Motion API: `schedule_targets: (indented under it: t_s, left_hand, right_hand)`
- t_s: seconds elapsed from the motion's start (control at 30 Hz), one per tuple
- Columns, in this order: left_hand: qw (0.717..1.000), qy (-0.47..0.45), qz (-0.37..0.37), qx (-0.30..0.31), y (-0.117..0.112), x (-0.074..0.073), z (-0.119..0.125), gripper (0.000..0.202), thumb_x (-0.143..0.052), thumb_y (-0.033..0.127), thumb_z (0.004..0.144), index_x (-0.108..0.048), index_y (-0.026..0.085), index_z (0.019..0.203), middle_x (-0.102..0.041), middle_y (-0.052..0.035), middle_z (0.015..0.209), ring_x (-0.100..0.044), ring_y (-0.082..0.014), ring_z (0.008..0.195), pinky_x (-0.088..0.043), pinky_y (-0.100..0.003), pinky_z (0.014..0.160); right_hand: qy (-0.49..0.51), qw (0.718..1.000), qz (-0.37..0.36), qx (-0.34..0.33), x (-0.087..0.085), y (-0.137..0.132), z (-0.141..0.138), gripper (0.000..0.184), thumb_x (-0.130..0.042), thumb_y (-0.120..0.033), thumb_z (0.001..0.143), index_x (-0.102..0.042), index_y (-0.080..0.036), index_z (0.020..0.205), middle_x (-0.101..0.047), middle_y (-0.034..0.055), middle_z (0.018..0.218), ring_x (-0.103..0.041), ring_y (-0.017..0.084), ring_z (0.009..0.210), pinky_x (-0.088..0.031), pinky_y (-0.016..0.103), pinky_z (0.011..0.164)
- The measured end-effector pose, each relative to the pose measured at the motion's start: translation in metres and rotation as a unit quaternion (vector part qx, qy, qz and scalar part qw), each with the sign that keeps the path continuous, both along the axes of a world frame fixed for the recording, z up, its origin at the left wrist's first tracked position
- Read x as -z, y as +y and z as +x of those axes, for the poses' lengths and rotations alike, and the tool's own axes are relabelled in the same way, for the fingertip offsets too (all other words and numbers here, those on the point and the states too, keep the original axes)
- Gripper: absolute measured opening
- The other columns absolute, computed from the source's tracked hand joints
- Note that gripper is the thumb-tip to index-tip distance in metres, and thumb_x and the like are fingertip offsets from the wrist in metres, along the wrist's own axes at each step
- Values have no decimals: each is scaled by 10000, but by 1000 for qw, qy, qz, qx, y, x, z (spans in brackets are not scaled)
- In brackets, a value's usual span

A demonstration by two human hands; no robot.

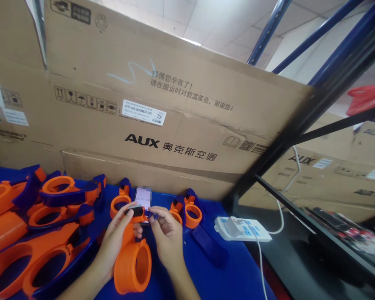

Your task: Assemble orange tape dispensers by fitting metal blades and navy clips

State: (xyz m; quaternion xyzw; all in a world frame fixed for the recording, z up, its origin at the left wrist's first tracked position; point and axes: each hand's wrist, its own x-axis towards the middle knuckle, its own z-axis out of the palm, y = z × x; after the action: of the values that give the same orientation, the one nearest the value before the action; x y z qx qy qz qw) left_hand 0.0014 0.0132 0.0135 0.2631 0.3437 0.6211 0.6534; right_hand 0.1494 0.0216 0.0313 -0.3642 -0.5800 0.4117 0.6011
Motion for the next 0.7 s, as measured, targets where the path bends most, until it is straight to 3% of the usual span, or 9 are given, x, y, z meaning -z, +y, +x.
schedule_targets:
  t_s: [0.1, 0.27, 0.4, 0.5, 0.7]
  left_hand:
    - [999, -25, -23, -8, 1, -2, 0, 593, -795, 451, 863, -615, 207, 1372, -736, -41, 796, -651, -160, 618, -562, -275, 612]
    - [998, -52, -38, 10, 4, -3, -5, 529, -773, 507, 867, -672, 147, 1242, -681, -32, 658, -635, -171, 586, -532, -257, 561]
    - [998, -56, -12, 7, 0, -2, -5, 461, -785, 466, 871, -691, 164, 1208, -709, -39, 715, -636, -160, 618, -537, -251, 590]
    - [999, -40, 1, 21, -2, -5, -2, 501, -813, 449, 846, -703, 145, 1229, -716, -47, 727, -640, -162, 629, -541, -250, 598]
    - [1000, -2, -8, 25, 1, -5, -1, 481, -838, 420, 805, -738, 146, 1187, -744, -65, 734, -655, -181, 601, -556, -290, 600]
  right_hand:
    - [-25, 999, -5, 20, 1, -2, 0, 161, -684, -307, 963, -757, -224, 1080, -759, 94, 1079, -723, 236, 980, -575, 357, 872]
    - [-59, 995, 0, 77, 4, 2, 4, 145, -662, -319, 965, -728, -206, 1027, -747, 63, 938, -686, 212, 861, -543, 316, 774]
    - [-145, 982, 39, 118, 4, 4, 7, 158, -605, -297, 977, -704, -196, 908, -652, 19, 785, -584, 168, 696, -466, 268, 632]
    - [-221, 964, 73, 127, 1, 1, 7, 187, -566, -257, 985, -682, -201, 850, -598, 12, 768, -555, 165, 695, -433, 263, 614]
    - [-288, 944, 104, 124, -1, -5, 3, 215, -519, -207, 1000, -694, -211, 1125, -672, 52, 901, -633, 197, 794, -507, 306, 698]
